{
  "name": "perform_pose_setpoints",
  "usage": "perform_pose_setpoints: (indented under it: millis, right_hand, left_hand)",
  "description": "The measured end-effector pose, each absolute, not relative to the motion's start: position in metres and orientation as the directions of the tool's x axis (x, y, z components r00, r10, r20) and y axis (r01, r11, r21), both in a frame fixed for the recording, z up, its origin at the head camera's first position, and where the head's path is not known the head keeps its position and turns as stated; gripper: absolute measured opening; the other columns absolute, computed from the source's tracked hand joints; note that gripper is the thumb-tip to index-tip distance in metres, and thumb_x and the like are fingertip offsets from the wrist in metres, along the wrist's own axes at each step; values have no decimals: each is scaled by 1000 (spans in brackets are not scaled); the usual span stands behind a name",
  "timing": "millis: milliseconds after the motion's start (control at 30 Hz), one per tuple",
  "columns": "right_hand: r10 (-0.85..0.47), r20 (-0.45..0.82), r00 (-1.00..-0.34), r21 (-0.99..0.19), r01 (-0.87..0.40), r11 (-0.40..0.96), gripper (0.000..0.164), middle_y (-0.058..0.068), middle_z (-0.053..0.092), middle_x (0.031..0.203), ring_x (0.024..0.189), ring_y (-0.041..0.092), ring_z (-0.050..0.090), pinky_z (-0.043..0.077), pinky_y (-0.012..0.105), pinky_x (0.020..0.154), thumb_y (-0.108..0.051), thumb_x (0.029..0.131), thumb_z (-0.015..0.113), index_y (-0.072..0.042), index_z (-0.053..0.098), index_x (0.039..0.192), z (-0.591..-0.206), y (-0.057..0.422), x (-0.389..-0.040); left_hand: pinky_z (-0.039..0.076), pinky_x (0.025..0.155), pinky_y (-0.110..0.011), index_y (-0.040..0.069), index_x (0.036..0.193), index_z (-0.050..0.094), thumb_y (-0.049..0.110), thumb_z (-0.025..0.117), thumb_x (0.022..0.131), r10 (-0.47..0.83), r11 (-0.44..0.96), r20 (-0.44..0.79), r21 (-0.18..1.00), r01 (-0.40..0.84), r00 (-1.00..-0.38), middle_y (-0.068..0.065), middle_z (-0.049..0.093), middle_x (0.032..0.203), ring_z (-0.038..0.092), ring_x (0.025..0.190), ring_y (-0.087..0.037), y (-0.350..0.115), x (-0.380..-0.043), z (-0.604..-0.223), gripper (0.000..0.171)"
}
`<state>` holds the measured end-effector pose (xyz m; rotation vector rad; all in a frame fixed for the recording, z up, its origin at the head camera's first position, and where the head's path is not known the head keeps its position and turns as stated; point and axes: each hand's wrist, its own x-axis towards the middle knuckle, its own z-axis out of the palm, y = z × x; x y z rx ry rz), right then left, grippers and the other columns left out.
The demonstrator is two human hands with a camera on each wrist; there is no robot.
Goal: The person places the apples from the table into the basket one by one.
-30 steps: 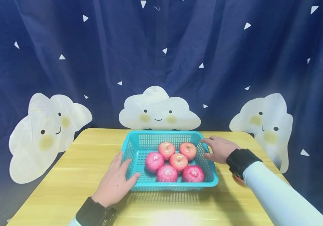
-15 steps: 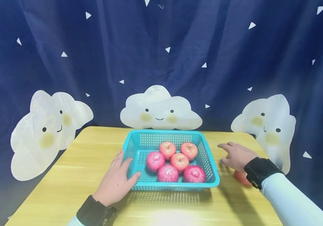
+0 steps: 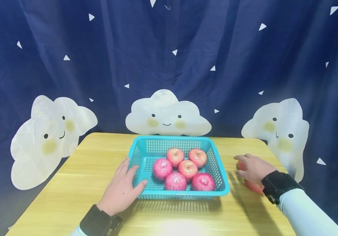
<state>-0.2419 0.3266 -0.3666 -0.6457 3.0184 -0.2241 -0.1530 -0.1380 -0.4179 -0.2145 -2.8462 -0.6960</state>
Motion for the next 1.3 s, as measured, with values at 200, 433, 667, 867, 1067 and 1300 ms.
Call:
perform_pose_setpoints:
  millis: [200, 433, 667, 867, 1067, 1300]
  right_hand:
    - [-394, -7, -919, -167, -388, 907, 50, 14, 65, 111, 97, 32, 63, 52, 58, 87, -29, 84, 81, -7, 65, 126, -371, 334, -238]
    - [-375, 24, -927, -151, -374, 915, 48, 13, 65, 107, 97, 35, 65, 51, 58, 87, -28, 82, 80, -5, 67, 122, -377, 342, -233]
    - [-364, 31, -931, -150, -364, 919, 53, 13, 64, 106, 92, 32, 64, 51, 56, 85, -30, 80, 79, -5, 66, 125, -384, 350, -232]
    - [-351, 53, -935, -158, -355, 921, 54, 16, 65, 107, 92, 31, 64, 52, 54, 84, -28, 80, 78, -4, 66, 126, -386, 353, -229]
    - [-342, 65, -937, -154, -348, 925, 52, 15, 65, 104, 89, 28, 62, 51, 50, 81, -27, 78, 78, -5, 68, 124, -389, 357, -228]
    - [-338, 67, -939, -151, -344, 927, 54, 15, 65, 103, 87, 25, 60, 52, 48, 78, -25, 77, 80, -2, 67, 125, -391, 363, -226]
  left_hand:
    - [33, 113, -56, 1, 140, 57, 57, 63, 92, 88, 876, 230, 445, 185, -969, -26, 24, 162, 21, 150, -40, -138, -153, -418, 73]
    - [33, 113, -56, 2, 140, 56, 58, 61, 92, 89, 879, 227, 439, 184, -970, -25, 23, 162, 20, 150, -40, -138, -153, -419, 74]
    - [34, 113, -57, 1, 140, 56, 56, 62, 92, 85, 879, 220, 442, 177, -972, -25, 24, 162, 21, 150, -40, -137, -153, -419, 73]
    - [34, 112, -57, 1, 140, 56, 55, 63, 92, 87, 878, 222, 444, 180, -971, -25, 24, 162, 22, 149, -40, -138, -153, -419, 72]
    - [34, 112, -57, 1, 140, 56, 55, 64, 92, 82, 876, 220, 449, 175, -972, -25, 25, 162, 22, 149, -40, -137, -152, -419, 73]
    - [34, 112, -58, 2, 141, 55, 57, 62, 92, 82, 879, 220, 444, 174, -972, -25, 24, 162, 21, 150, -40, -137, -153, -419, 74]
